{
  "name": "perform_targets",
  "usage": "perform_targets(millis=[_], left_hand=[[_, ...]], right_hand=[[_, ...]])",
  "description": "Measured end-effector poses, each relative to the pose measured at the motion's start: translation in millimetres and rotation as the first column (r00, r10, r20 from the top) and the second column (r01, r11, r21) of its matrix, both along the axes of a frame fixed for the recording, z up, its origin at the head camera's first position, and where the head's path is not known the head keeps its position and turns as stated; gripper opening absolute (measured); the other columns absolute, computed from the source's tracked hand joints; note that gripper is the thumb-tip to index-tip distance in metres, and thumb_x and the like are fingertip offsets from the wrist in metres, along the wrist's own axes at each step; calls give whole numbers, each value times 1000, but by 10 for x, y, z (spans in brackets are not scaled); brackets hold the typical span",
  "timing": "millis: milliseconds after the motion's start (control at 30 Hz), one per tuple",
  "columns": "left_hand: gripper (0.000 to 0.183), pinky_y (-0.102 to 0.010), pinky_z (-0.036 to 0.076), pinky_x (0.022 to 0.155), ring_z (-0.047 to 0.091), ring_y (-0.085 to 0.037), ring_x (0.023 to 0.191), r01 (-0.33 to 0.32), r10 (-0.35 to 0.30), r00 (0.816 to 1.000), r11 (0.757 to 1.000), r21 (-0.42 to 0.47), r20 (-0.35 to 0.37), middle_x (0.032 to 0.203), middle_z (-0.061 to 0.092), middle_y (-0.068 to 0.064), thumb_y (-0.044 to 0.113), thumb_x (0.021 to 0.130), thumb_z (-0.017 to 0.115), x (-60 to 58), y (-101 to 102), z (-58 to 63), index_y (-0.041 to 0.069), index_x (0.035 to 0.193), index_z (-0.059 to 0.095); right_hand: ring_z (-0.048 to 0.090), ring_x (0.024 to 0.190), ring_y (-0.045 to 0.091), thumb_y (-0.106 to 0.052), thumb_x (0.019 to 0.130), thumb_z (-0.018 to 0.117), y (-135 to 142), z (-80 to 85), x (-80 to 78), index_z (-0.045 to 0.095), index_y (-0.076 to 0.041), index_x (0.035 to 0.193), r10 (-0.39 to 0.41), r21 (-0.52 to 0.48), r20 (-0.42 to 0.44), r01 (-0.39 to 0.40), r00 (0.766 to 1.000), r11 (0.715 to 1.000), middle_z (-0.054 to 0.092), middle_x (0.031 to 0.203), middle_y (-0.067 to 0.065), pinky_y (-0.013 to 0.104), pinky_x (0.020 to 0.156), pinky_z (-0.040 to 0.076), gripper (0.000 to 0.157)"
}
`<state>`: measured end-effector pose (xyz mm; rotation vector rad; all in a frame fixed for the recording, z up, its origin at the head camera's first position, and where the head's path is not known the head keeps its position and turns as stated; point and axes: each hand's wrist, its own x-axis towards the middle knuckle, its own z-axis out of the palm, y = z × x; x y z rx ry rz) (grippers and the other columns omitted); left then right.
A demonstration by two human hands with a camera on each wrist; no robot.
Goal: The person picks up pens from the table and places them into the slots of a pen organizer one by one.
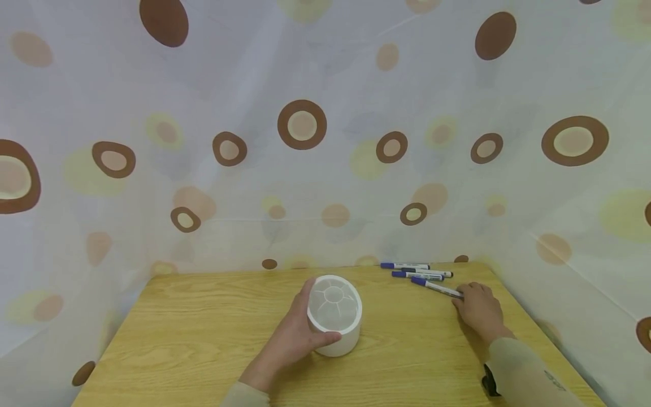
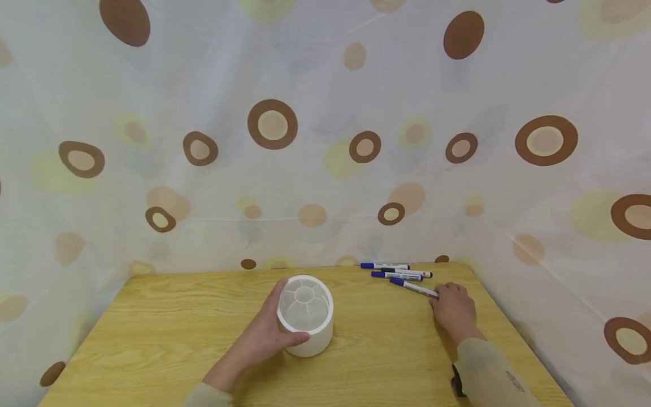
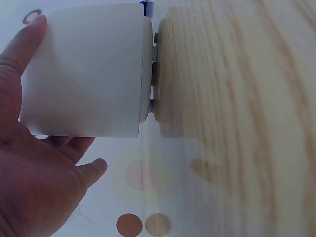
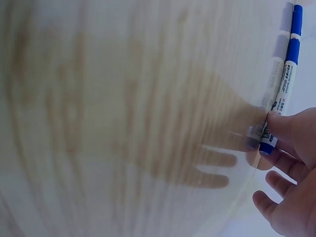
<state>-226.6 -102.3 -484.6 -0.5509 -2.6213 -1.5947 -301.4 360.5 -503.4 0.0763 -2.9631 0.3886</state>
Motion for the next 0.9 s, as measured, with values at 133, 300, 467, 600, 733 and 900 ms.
perform_targets(millis=[133,300,467,600,733,900], left_hand=[[129,-71,45,114,56,-42,138,0,0,1000,1000,-4,5,163,46,-19,40,80,101,4,-4,10,23,176,17],[129,-72,44,114,56,-43,139,1,-1,1000,1000,-6,10,164,45,-20,40,80,101,-7,-7,-3,23,176,16],[130,-72,44,114,56,-43,138,-2,2,1000,1000,-9,13,164,44,-20,41,80,101,-5,-2,-9,23,177,16],[130,-72,44,114,56,-43,138,-3,3,1000,1000,-4,17,165,44,-20,41,80,101,-6,1,-13,24,177,16],[131,-72,43,115,55,-42,139,-8,8,1000,1000,-2,16,165,44,-19,40,79,101,-11,3,-20,24,177,16],[131,-73,42,116,54,-43,142,-10,10,1000,1000,3,14,165,45,-19,39,79,102,-13,3,-25,24,177,17]], right_hand=[[47,129,64,-9,106,70,0,-1,13,72,7,117,-3,-25,-9,3,1000,1000,63,127,36,78,95,48,20],[50,123,63,-8,106,71,2,-15,54,74,4,113,-5,-37,-29,4,1000,999,65,119,31,76,91,48,15],[53,118,61,-11,106,71,0,-16,103,75,2,114,-18,-40,-53,15,998,999,66,116,29,75,88,46,16],[59,111,57,-13,106,72,2,3,108,75,4,118,-13,-70,-94,7,995,998,71,114,27,73,86,47,21],[68,96,47,-13,106,74,-15,47,88,75,4,122,10,-81,-141,-22,990,996,76,110,23,67,79,52,24],[71,94,45,-17,106,75,-80,129,57,75,5,126,30,-82,-168,-44,985,996,76,113,25,64,75,57,29]])
